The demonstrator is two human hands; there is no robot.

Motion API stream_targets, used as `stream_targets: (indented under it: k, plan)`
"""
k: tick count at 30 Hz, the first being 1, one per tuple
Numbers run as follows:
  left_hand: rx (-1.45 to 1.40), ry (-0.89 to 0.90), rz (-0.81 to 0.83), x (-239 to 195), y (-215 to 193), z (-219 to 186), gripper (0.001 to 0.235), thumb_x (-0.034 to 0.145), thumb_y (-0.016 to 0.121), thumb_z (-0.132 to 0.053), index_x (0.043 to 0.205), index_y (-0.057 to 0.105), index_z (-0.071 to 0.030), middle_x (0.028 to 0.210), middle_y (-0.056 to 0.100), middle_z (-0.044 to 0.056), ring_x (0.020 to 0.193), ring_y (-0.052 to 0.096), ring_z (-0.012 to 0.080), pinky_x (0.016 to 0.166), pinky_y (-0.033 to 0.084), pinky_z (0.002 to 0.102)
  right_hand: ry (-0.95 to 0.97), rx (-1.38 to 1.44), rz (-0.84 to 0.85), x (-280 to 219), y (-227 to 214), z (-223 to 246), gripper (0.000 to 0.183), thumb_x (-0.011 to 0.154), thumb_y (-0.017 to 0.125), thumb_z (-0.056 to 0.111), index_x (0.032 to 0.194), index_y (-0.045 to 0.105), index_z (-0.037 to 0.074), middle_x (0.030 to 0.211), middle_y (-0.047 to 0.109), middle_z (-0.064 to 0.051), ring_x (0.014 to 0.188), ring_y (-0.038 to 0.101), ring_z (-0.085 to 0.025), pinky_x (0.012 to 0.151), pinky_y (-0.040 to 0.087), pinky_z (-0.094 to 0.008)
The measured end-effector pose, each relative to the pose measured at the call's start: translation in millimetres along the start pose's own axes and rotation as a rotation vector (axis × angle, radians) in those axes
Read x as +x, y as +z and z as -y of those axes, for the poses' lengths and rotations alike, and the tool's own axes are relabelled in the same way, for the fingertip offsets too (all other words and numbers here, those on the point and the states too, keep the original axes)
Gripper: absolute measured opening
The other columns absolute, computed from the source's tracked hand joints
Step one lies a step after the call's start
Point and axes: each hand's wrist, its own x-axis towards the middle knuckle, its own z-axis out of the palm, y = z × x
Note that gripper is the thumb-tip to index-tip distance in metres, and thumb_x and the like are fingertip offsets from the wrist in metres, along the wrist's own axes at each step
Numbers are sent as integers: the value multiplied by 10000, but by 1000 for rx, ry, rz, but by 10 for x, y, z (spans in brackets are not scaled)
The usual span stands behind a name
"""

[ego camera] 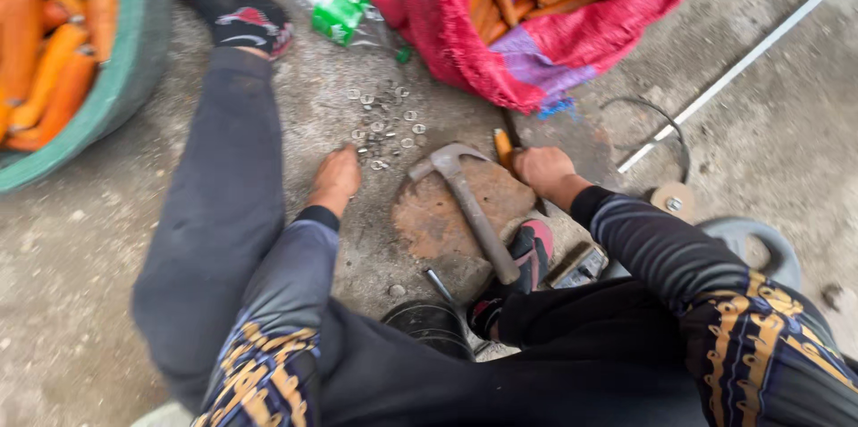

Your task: The person sits on the ground and repeatedly picks up orange cylindrical objects, inserts metal rods into them, and hammers metal washers onto the rods. Finished assemblies are placed into a green basin.

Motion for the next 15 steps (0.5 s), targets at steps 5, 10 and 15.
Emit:
stream_targets:
  k: [5,10,15]
  plan:
    - [-509,-111,-125,-74,-54,-42,260,917,697,-210,1070,671,-2,980,692,232,926,644,385,803,510,474,139,3,32,266,301,-14,288,1004,504,232,1026,767,116,1032,771,-156,962,762,-326,815,603,-450]
    - [-1520,-111,175,-249,-718,-473,140,964,591,-173,1018,650,-57,824,696,62,703,630,165,587,484,296,266,127,7,389,122,-13,301,974,532,242,1117,751,93,1124,750,-183,1049,731,-358,864,589,-463]
    - [-1799,238,254,-934,-1291,-1006,171,972,573,-121,1113,625,-40,946,688,87,833,659,176,668,525,318,335,293,-60,399,52,9,328,909,591,292,1163,734,143,1172,717,-178,1100,694,-369,924,555,-467]
